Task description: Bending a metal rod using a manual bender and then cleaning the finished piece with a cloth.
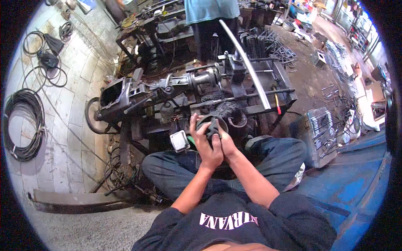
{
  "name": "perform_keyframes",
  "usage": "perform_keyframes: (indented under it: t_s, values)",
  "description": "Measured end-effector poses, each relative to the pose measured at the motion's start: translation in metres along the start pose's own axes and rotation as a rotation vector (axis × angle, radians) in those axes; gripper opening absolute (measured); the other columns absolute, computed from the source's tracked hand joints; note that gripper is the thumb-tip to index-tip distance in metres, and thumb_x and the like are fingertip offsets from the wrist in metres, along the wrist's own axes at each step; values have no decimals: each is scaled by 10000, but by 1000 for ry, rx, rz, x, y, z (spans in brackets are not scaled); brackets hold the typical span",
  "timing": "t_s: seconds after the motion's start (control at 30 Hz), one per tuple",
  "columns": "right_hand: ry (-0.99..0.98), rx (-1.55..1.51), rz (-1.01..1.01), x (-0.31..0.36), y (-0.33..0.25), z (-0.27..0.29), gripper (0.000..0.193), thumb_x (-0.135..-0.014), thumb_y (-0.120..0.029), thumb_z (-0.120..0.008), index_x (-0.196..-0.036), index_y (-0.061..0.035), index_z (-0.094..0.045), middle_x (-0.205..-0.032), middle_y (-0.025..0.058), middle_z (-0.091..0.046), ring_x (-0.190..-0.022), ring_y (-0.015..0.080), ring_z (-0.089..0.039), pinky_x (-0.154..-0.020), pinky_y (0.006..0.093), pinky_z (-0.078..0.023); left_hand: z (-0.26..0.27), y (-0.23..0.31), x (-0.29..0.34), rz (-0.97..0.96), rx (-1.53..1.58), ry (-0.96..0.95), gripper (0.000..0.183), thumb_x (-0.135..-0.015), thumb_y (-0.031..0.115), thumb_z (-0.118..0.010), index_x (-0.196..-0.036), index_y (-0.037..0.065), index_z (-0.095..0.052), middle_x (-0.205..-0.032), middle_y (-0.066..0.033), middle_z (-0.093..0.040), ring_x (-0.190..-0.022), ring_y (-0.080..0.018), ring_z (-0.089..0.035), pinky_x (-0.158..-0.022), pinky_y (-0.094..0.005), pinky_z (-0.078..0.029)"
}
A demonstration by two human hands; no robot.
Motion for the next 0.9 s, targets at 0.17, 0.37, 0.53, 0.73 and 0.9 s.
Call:
perform_keyframes:
  t_s: [0.17,0.37,0.53,0.73,0.9]
  values:
    - [-194,-14,-90,13,-10,-12,687,-1077,-521,-220,-1546,-20,-255,-1576,129,-307,-1467,222,-275,-1217,349,-207,6,-31,-16,193,108,117,201,-992,176,-495,-1052,-13,-530,-1105,-170,-579,-1034,-285,-553,-971,-415,-423]
    - [162,190,-2,28,-47,8,606,-1059,-508,-338,-1465,-69,-439,-1525,145,-408,-1405,305,-387,-1101,471,-381,65,-108,-51,594,133,406,480,-1074,332,-417,-1253,-98,-532,-1248,-193,-583,-1171,-279,-532,-1024,-411,-399]
    - [154,-469,123,6,-118,88,456,-1035,-432,-429,-1277,-61,-536,-1231,207,-628,-1000,322,-668,-738,473,-600,75,-154,-17,17,-564,53,213,-910,54,-605,-1112,-11,-621,-1166,-200,-602,-1099,-349,-567,-965,-448,-443]
    - [-147,-238,50,-28,-161,79,500,-921,-162,-608,-1376,-3,-473,-1021,203,-670,-738,250,-688,-587,356,-593,71,-164,11,48,-901,-304,378,-884,217,-623,-1250,127,-655,-1392,-167,-510,-1356,-438,-368,-1110,-552,-309]
    - [-163,-253,107,-35,-158,78,586,-811,-59,-659,-1348,69,-462,-729,92,-605,-569,183,-598,-529,309,-508,74,-137,9,-20,-718,-504,435,-851,333,-671,-1264,196,-654,-1533,-135,-390,-1439,-440,-243,-1152,-591,-215]
Point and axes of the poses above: each hand's wrist, its own x-axis away from the middle knuckle, its own z-axis out of the back of the hand, y = z × x, the point moved 1 cm from there along -x, towards the middle knuckle
